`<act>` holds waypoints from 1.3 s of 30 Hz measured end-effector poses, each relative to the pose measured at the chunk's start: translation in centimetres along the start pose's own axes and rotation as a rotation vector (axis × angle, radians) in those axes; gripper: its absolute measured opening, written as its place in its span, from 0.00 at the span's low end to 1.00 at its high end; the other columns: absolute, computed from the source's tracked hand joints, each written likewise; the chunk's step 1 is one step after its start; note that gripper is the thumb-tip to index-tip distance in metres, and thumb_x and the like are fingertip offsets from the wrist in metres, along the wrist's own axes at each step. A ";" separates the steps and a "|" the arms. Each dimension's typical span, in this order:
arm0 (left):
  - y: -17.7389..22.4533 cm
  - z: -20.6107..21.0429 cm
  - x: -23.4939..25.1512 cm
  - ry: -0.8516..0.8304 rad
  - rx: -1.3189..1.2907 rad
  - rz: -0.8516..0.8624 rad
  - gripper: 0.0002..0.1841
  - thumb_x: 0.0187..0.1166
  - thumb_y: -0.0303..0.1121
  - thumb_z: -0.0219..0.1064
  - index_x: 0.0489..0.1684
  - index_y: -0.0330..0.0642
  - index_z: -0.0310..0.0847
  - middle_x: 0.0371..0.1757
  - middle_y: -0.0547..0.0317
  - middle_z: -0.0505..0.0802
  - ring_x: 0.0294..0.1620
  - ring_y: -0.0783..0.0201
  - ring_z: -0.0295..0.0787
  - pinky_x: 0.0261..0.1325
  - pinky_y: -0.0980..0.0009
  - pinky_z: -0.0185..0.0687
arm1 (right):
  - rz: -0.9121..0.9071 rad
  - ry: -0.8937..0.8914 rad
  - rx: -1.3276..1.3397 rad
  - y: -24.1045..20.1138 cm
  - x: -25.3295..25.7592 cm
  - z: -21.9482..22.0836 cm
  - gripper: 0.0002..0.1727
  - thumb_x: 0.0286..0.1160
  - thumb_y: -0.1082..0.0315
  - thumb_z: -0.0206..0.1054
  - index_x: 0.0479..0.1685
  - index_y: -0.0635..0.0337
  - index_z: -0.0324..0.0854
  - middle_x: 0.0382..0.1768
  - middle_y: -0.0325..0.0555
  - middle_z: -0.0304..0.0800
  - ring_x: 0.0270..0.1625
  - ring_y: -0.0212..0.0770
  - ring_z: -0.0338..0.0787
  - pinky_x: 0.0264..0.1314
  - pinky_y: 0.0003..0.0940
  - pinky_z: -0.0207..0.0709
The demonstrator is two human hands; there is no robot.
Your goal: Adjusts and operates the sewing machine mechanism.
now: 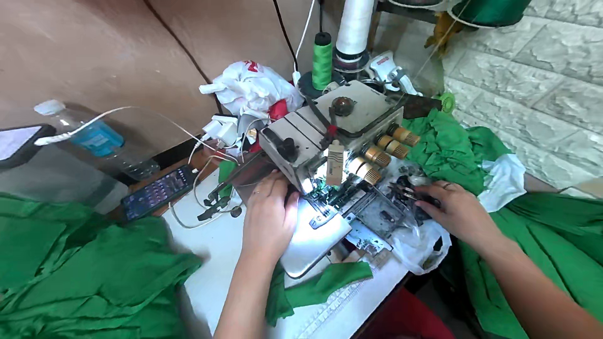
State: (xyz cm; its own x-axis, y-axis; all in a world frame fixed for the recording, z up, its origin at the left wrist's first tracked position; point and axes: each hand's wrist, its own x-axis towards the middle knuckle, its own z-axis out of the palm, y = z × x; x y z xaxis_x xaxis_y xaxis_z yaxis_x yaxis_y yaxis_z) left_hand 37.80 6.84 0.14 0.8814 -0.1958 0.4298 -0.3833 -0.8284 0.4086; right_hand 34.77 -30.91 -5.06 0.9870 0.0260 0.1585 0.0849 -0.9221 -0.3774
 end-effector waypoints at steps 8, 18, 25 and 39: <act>-0.2 0.4 0.0 0.055 -0.061 0.033 0.16 0.83 0.40 0.61 0.51 0.39 0.91 0.64 0.48 0.92 0.74 0.48 0.84 0.76 0.46 0.75 | -0.035 0.055 0.289 0.5 -0.6 -2.5 0.16 0.79 0.62 0.60 0.47 0.66 0.87 0.43 0.54 0.89 0.41 0.41 0.87 0.43 0.42 0.80; -0.3 0.3 -0.1 0.052 -0.062 0.035 0.16 0.83 0.40 0.60 0.48 0.40 0.91 0.63 0.49 0.92 0.74 0.49 0.83 0.74 0.46 0.75 | 0.001 0.022 0.049 -0.7 -1.2 0.7 0.14 0.75 0.71 0.71 0.57 0.64 0.89 0.55 0.67 0.89 0.61 0.73 0.86 0.64 0.72 0.75; -0.3 0.1 0.1 0.047 -0.073 0.048 0.14 0.82 0.39 0.61 0.43 0.40 0.91 0.61 0.51 0.93 0.73 0.50 0.84 0.73 0.45 0.76 | -0.010 0.077 0.300 0.0 -1.6 -1.4 0.15 0.77 0.64 0.65 0.50 0.68 0.89 0.47 0.59 0.89 0.45 0.45 0.88 0.48 0.43 0.83; -0.9 0.1 -0.6 0.096 -0.259 0.100 0.09 0.84 0.36 0.63 0.40 0.44 0.88 0.37 0.62 0.90 0.47 0.64 0.87 0.59 0.56 0.77 | -0.516 0.289 0.635 -12.6 -3.0 -0.3 0.10 0.81 0.62 0.69 0.46 0.60 0.87 0.35 0.35 0.89 0.37 0.13 0.82 0.43 0.08 0.77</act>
State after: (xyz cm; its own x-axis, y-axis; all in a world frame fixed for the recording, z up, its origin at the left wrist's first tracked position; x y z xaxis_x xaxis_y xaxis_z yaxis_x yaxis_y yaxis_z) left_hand 37.67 7.60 -0.55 0.8101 -0.2091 0.5478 -0.5359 -0.6431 0.5470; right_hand 30.70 -19.44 -0.49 0.7380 0.2030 0.6436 0.6577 -0.4301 -0.6184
